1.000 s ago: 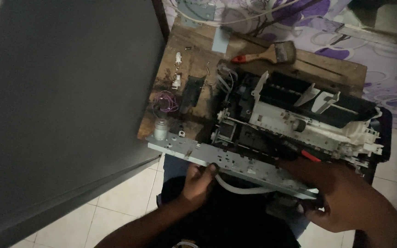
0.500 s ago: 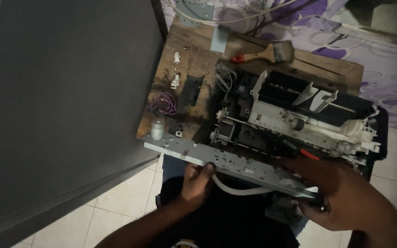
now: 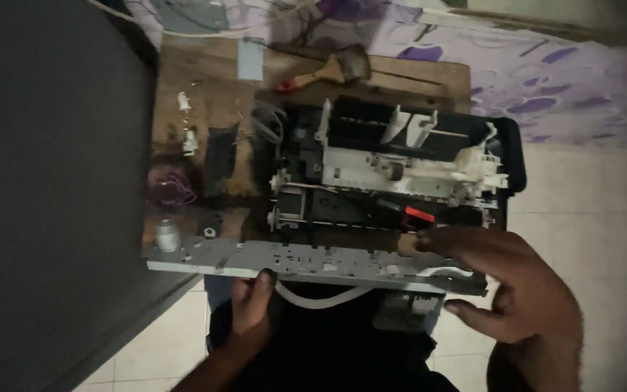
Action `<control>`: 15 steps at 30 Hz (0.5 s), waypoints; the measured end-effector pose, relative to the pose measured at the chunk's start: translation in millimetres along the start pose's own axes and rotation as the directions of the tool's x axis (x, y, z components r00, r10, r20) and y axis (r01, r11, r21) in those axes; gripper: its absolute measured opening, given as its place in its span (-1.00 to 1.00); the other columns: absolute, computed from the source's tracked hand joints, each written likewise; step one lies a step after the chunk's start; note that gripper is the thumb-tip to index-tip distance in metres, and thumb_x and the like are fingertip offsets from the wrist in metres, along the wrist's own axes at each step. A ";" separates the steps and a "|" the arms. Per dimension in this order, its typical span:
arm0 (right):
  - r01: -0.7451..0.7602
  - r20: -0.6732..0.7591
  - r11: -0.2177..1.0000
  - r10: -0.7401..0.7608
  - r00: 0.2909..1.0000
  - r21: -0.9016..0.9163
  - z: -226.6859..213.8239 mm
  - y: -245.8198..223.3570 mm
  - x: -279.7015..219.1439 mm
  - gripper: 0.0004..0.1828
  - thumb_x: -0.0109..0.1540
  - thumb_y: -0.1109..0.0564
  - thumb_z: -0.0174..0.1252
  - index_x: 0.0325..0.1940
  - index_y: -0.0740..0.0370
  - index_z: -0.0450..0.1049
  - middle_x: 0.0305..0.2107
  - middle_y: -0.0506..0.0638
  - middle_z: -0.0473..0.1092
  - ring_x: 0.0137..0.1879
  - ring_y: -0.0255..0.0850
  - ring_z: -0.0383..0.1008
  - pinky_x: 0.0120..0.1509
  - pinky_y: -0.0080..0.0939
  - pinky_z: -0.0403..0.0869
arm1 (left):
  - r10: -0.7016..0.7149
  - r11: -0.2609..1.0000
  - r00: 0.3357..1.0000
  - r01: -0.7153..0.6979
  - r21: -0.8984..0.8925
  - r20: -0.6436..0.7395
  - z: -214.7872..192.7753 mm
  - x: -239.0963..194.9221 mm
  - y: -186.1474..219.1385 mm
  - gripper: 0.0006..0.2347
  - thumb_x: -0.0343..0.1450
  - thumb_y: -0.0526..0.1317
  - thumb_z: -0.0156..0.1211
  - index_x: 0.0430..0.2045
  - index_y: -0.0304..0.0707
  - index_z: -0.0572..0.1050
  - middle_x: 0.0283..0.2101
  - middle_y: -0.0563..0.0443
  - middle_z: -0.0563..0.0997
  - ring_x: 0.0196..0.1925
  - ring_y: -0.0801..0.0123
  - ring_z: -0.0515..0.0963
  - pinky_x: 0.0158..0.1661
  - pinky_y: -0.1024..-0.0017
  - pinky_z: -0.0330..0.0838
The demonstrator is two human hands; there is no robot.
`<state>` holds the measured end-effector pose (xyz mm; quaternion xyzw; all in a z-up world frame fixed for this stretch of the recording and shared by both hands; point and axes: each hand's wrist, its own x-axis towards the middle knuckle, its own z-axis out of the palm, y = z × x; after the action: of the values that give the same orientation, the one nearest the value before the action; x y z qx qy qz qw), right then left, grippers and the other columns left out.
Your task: The person disassembles a white plastic electronic housing using a screwdriver, then removes a metal bracket and a black plastic component. They use a brush to clean the black component and then use pliers to remove a small part from it.
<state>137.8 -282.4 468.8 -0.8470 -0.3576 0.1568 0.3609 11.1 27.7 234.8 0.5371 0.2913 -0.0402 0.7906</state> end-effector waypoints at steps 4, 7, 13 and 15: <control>-0.101 -0.332 0.987 0.054 0.942 -0.124 5.4 23.0 -39.0 -0.47 0.14 -0.05 0.24 0.13 0.26 0.50 0.02 0.12 0.56 0.13 -0.03 0.66 0.19 -0.09 0.64 | -0.374 0.918 0.908 0.392 0.061 -0.189 8.9 -0.5 15.9 -0.51 0.35 -0.12 0.15 0.19 -0.26 0.31 0.16 -0.22 0.57 0.21 0.06 0.55 0.19 0.13 0.38; -0.205 -0.444 0.963 0.109 0.889 -0.175 3.2 29.0 -45.4 -0.54 0.16 0.08 0.26 0.11 0.33 0.51 -0.02 0.16 0.56 0.09 -0.03 0.65 0.17 -0.12 0.61 | -0.304 0.946 0.946 0.314 0.084 -0.114 11.7 3.2 12.9 -0.48 0.35 -0.09 0.15 0.21 -0.28 0.31 0.17 -0.23 0.59 0.22 0.06 0.57 0.20 0.17 0.41; -0.281 -0.480 0.957 0.215 0.850 -0.070 4.7 62.7 -42.8 -0.53 0.24 0.18 0.23 0.23 0.36 0.45 -0.06 0.17 0.56 0.01 -0.10 0.61 0.12 -0.16 0.60 | -0.458 0.874 0.867 0.480 0.080 -0.197 15.8 -3.1 38.7 -0.46 0.33 -0.17 0.14 0.28 -0.10 0.29 0.20 -0.12 0.54 0.25 0.09 0.51 0.25 0.07 0.32; -0.357 -0.467 0.933 0.296 0.833 -0.046 5.2 70.1 -31.2 -0.50 0.23 0.14 0.25 0.25 0.33 0.47 -0.03 0.14 0.56 0.03 -0.13 0.60 0.08 -0.18 0.59 | -0.477 0.871 0.855 0.491 0.019 -0.202 7.8 -1.6 19.5 -0.41 0.30 -0.21 0.17 0.32 -0.03 0.29 0.27 -0.09 0.52 0.33 0.09 0.48 0.31 0.04 0.28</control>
<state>147.9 -336.2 414.7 -0.9304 -0.1230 -0.0092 0.3452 20.3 28.6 253.7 0.4754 0.4898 -0.1961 0.7040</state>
